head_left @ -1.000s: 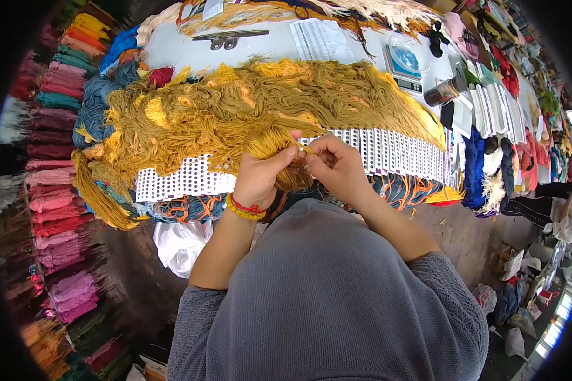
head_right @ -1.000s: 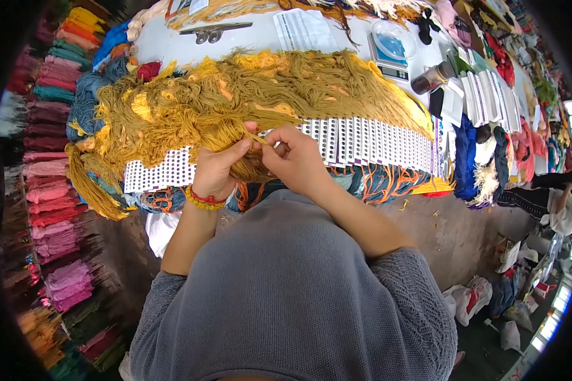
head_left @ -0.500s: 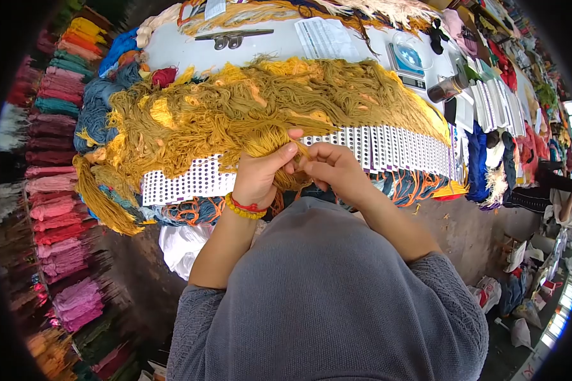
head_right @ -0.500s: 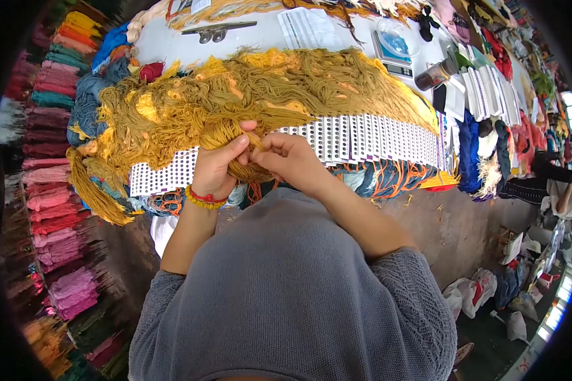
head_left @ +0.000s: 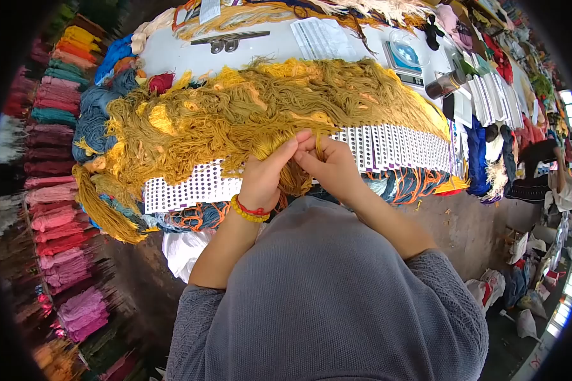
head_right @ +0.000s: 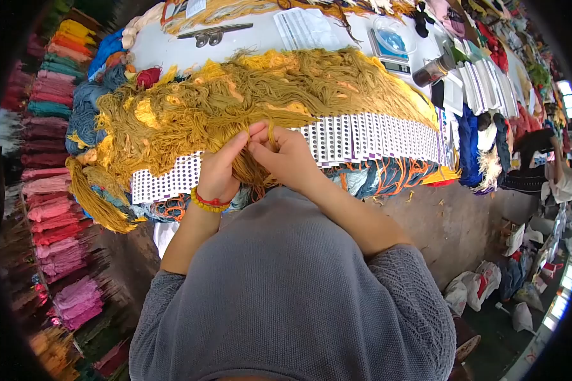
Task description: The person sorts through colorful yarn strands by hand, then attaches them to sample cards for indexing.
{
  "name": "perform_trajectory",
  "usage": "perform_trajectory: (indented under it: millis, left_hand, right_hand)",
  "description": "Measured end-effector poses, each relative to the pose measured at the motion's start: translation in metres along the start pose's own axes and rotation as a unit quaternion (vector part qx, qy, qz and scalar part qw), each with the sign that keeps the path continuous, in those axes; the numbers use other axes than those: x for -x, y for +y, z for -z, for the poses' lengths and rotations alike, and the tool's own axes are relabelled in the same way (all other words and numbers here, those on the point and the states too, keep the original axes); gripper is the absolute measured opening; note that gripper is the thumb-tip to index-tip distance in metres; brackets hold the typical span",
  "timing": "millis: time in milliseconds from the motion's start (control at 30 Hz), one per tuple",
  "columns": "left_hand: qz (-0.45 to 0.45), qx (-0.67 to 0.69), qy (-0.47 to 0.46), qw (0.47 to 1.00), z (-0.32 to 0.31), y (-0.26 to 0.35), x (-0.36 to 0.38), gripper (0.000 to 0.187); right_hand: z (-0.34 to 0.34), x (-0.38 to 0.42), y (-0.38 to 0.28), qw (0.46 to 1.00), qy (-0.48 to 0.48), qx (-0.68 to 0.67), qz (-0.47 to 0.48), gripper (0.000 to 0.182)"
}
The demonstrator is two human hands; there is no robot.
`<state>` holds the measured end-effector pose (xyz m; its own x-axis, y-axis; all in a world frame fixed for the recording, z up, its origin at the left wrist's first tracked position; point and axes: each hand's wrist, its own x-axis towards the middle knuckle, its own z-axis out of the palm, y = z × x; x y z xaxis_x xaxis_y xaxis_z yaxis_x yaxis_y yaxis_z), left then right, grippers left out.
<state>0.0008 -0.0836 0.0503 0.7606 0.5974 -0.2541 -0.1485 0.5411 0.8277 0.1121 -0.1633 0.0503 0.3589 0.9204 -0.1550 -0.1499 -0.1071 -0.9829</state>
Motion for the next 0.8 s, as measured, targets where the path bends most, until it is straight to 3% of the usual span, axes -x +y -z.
perform_trajectory:
  millis: [133,200,267,467,667,800]
  left_hand:
    - [-0.025,-0.022,0.022,0.999,0.005,0.001,-0.002,0.03]
    - [-0.007,0.066,0.039,0.997,0.003,0.008,-0.001,0.021]
    - [-0.012,0.056,0.042,0.997,0.003,0.009,-0.002,0.021]
    - [0.004,0.058,0.041,0.997,0.006,0.007,-0.003,0.022]
    - [-0.011,0.062,0.05,0.997,0.003,0.008,-0.003,0.02]
    - [0.003,0.063,0.044,0.997,-0.003,0.014,0.0,0.02]
  right_hand:
    - [0.002,-0.001,0.007,1.0,0.006,0.021,-0.013,0.007]
    - [0.002,0.0,0.005,1.0,0.008,-0.001,-0.022,0.006]
    - [0.001,0.001,-0.002,0.996,0.009,-0.068,-0.064,0.005]
    - [-0.002,-0.001,0.001,0.996,0.017,-0.087,-0.01,0.003]
    - [0.0,-0.001,-0.003,0.993,0.026,-0.108,-0.041,0.004]
    - [0.002,-0.003,0.016,0.999,0.018,-0.022,-0.017,0.005]
